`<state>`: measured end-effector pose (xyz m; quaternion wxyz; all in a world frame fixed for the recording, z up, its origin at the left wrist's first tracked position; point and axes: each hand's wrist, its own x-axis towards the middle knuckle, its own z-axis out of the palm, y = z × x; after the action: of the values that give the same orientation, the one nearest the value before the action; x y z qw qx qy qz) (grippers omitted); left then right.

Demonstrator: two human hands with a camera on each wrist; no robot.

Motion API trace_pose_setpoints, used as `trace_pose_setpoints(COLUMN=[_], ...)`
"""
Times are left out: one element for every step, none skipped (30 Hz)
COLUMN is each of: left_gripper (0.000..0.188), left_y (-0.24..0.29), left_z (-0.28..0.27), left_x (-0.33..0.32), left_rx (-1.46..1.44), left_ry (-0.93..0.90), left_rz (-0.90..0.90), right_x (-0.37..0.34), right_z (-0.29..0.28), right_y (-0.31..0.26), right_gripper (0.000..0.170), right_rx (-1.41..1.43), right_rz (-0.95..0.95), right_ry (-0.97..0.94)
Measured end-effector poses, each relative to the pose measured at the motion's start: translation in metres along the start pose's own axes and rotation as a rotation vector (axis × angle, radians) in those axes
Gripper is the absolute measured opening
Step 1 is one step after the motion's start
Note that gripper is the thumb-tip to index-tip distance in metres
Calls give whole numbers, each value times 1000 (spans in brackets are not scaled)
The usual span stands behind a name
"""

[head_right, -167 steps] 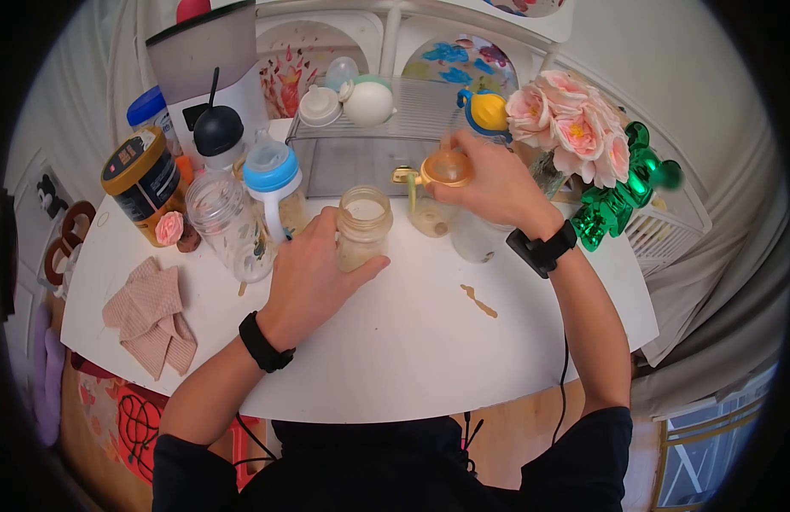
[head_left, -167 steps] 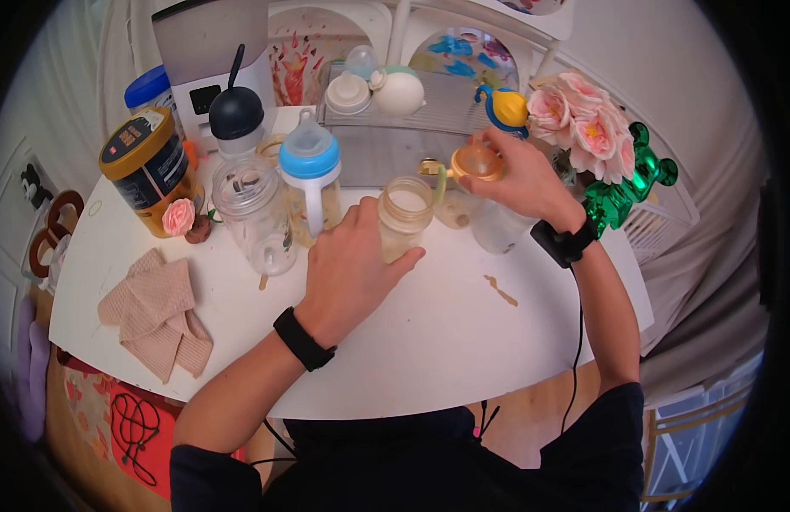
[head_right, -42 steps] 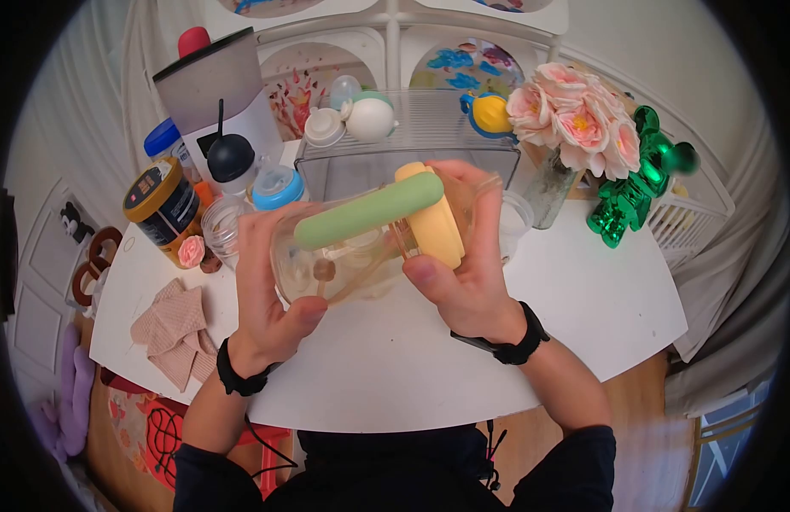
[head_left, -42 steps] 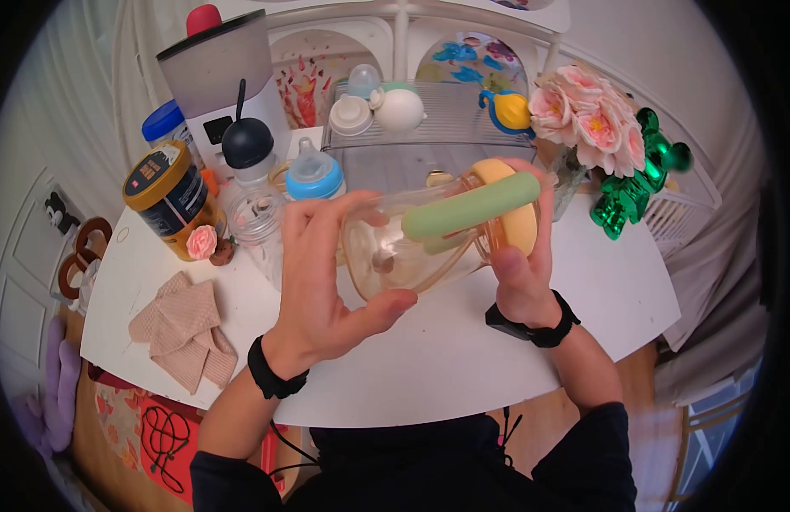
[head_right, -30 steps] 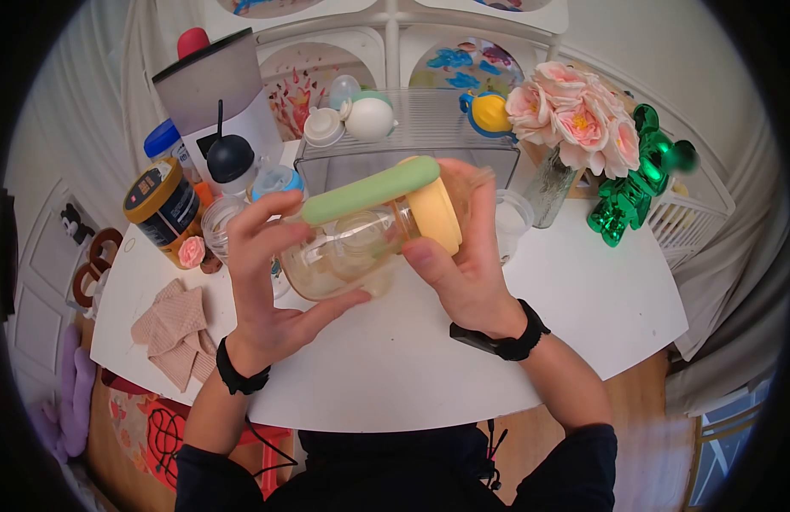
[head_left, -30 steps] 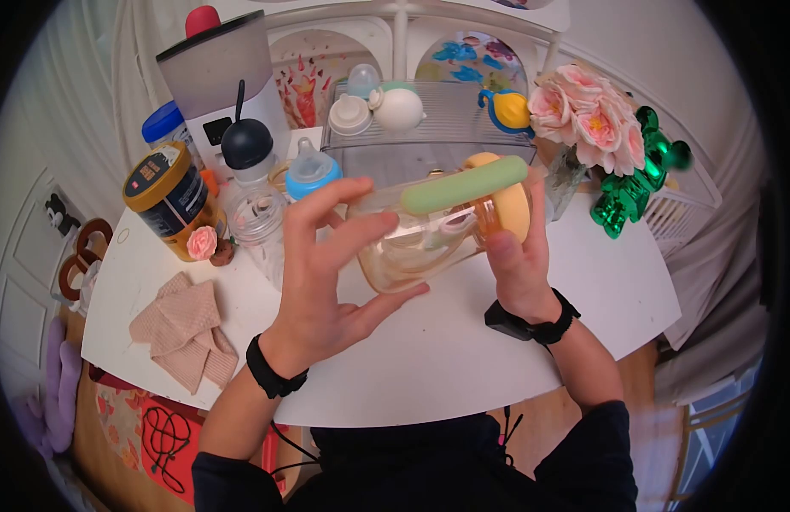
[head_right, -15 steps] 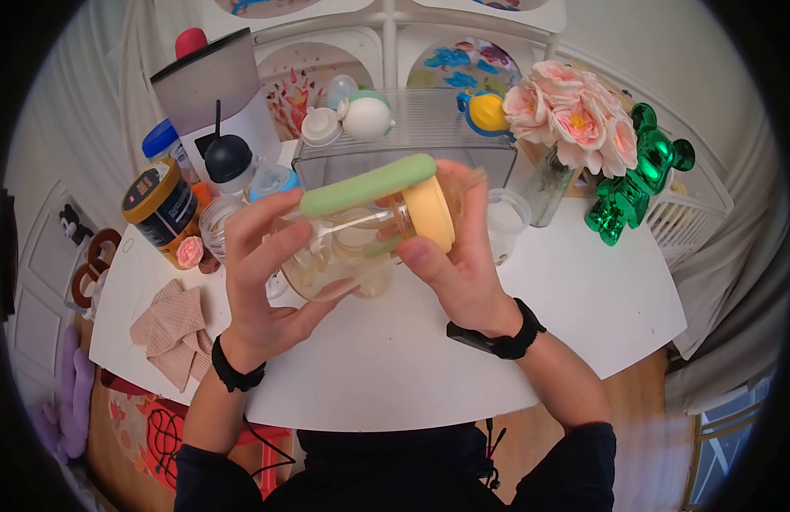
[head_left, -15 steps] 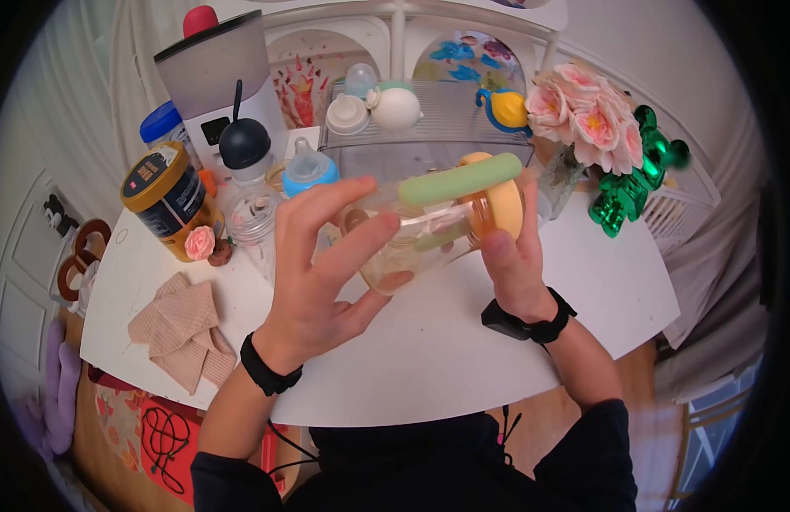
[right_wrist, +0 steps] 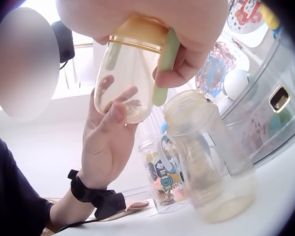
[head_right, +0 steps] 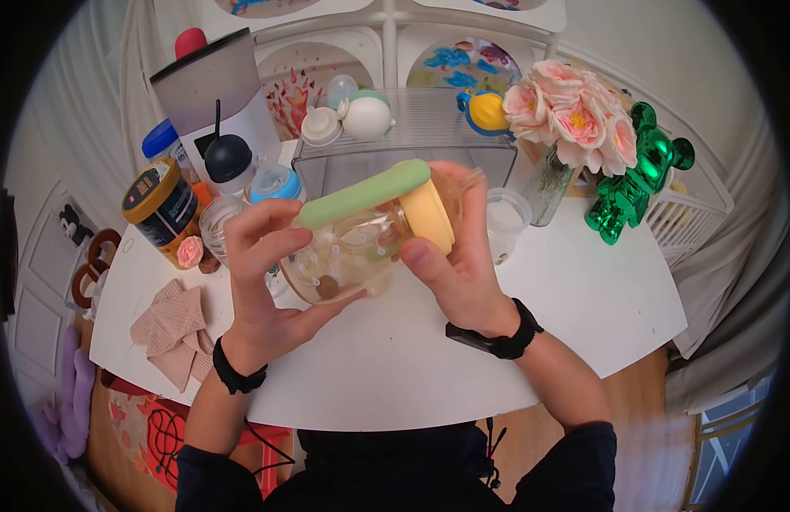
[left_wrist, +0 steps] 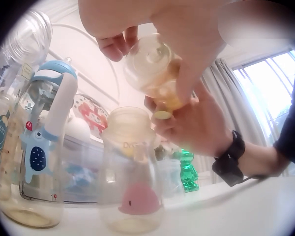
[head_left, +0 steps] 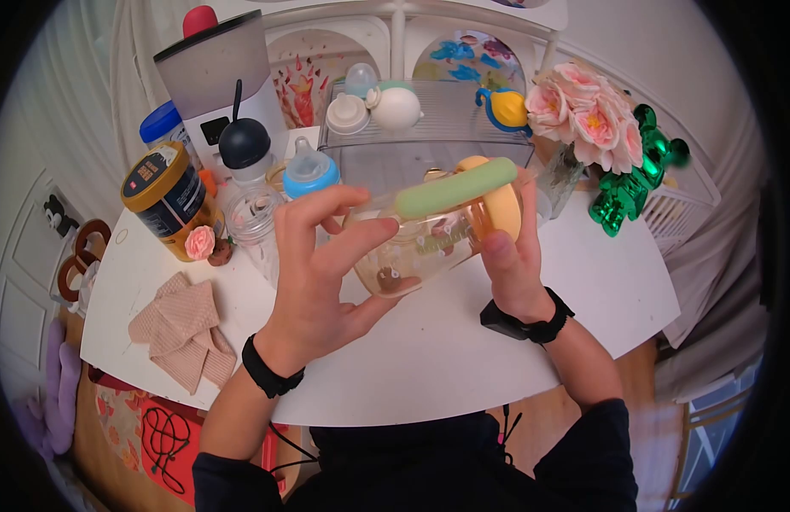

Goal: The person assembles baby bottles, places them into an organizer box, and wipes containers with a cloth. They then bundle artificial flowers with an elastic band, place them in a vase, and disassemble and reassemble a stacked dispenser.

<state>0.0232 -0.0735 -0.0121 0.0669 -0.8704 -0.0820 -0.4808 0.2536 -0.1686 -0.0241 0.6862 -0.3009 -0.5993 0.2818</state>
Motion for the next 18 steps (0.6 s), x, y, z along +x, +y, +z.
trace_pose_setpoints(left_gripper=[111,109,109,106,104,104,103,101,101,102,103,103,103,103,103,100,97,97], left_y=[3,5,6,10,11,11,11,10,8,5,3,4,5,6,6,7,7,8], left_z=[2,2,-3,-11,-16,-16,-15,-14,-11,-6,-2,1,3,5,6,7,8,2], left_x=[2,3,5,7,9,8,7,6,5,4,3,0,-3,-4,-1,2,3,4], left_rx=[-69,-137,-134,-200,-266,-267,-235,-203,-202,-156,-108,-108,-119,-129,-131,-196,-259,-258], left_ry=[46,92,94,7,-81,-81,-119,-156,-155,-49,55,53,86,118,118,176,234,234], left_rz=[-13,-27,-28,-140,-251,-250,-256,-262,-262,-164,-67,-69,-52,-34,-34,-50,-65,-65], right_x=[-1,-1,-1,-1,-1,-1,-1,-1,-1,-1,-1,-2,-3,-3,-4,-3,-3,-2], right_z=[1,3,4,5,5,5,4,3,3,3,4,4,4,4,4,5,6,7], right_y=[-1,-3,-4,-4,-3,-3,-2,-2,-2,-3,-4,-4,-4,-3,-3,-4,-5,-6], right_gripper=[84,84,85,85,85,86,86,87,87,87,88,89,89,89,89,89,88,88], right_rx=[0,0,2,2,6,9,8,-6,-21,-20,-8,5,5,7,9,7,10,11], right_rz=[1,-8,-18,-20,-36,-52,-53,-53,-52,-51,-2,46,47,42,38,38,14,-10], right_ry=[-1,1,4,4,12,19,19,10,0,-1,9,22,23,26,28,29,30,31])
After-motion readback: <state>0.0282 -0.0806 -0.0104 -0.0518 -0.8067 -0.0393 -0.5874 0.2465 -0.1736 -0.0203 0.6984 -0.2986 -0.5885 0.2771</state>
